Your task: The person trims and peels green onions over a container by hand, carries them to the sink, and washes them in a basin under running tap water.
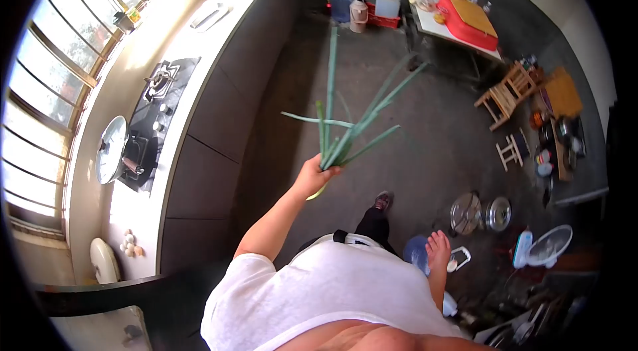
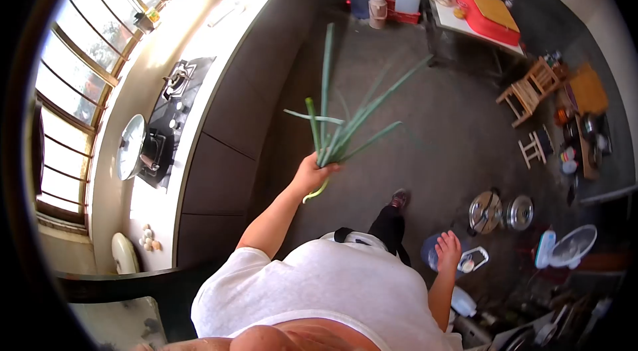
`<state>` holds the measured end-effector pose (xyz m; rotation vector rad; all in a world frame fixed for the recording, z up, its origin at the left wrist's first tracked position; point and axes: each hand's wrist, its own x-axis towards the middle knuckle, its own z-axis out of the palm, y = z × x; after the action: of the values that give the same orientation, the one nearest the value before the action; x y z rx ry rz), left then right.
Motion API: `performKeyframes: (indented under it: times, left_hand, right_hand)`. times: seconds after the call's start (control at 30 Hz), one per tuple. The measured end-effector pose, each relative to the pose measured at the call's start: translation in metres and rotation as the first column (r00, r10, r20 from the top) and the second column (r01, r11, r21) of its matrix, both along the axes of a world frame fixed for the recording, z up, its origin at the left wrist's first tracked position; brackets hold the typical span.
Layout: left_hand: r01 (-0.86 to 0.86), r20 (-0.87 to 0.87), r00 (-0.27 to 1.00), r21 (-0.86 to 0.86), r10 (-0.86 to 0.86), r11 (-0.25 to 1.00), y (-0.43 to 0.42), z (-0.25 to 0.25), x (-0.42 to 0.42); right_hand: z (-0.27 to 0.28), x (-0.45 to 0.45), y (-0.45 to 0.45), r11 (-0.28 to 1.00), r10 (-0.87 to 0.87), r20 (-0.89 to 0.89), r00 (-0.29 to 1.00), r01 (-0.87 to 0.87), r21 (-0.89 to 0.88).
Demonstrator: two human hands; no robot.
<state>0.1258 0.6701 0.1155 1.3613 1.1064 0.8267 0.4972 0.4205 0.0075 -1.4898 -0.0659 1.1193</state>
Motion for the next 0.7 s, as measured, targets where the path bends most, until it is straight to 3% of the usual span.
performKeyframes:
  times: [0.07, 0.13, 0.2, 0.33, 0.4, 0.47, 0.53, 0.57, 0.67, 0.7]
  left_hand:
    - [-0.147, 0.082, 0.985, -0.036, 0.149, 0.989, 0.027, 0.001, -0.002]
    - [-0.32, 0.05, 0.944, -0.108, 0.327, 0.941, 0.052, 0.001, -0.008]
    - [-0.515, 0.218, 0.812, -0.171, 0.542, 0.84, 0.07, -0.005, -0.012]
    - [-0.777, 0.292, 0.559, -0.142, 0.776, 0.613, 0.098, 0.019, -0.026]
    - [-0.882, 0.268, 0.416, -0.113, 0.869, 0.457, 0.106, 0.029, -0.029]
    - [-0.921, 0.326, 0.337, -0.079, 0.883, 0.38, 0.114, 0.025, -0.039]
    - [-0.95, 0.338, 0.282, -0.034, 0.898, 0.311, 0.133, 0.018, -0.047]
    - [-0.954, 0.37, 0.267, -0.029, 0.89, 0.298, 0.146, 0.017, -0.047]
    - [-0.967, 0.378, 0.229, -0.019, 0.897, 0.255, 0.211, 0.03, -0.048]
    - [-0.968, 0.391, 0.224, -0.014, 0.893, 0.249, 0.236, 0.033, -0.051]
  right_hand:
    - [-0.004, 0.03, 0.049, 1.0, 0.0, 0.01, 1.0, 0.0, -0.005]
    - [-0.003, 0.063, 0.103, 1.0, 0.001, -0.031, 1.0, 0.0, 0.017]
    - [0.006, 0.087, 0.167, 0.998, 0.046, -0.025, 0.999, -0.045, 0.038]
    - [0.051, 0.098, 0.316, 0.956, 0.233, 0.084, 0.969, -0.244, 0.162]
    - [0.083, 0.085, 0.391, 0.862, 0.34, -0.125, 0.932, -0.256, 0.437]
    - [0.135, 0.049, 0.46, 0.579, 0.617, -0.176, 0.767, -0.291, 0.762]
    - [0.201, 0.001, 0.51, 0.381, 0.752, -0.105, 0.651, -0.299, 0.875]
    - [0.224, -0.017, 0.532, 0.187, 0.813, 0.033, 0.581, -0.313, 0.931]
    - [0.287, -0.06, 0.601, -0.342, 0.839, 0.404, 0.366, -0.224, 0.913]
    - [0.302, -0.074, 0.622, -0.449, 0.831, 0.469, 0.298, -0.138, 0.883]
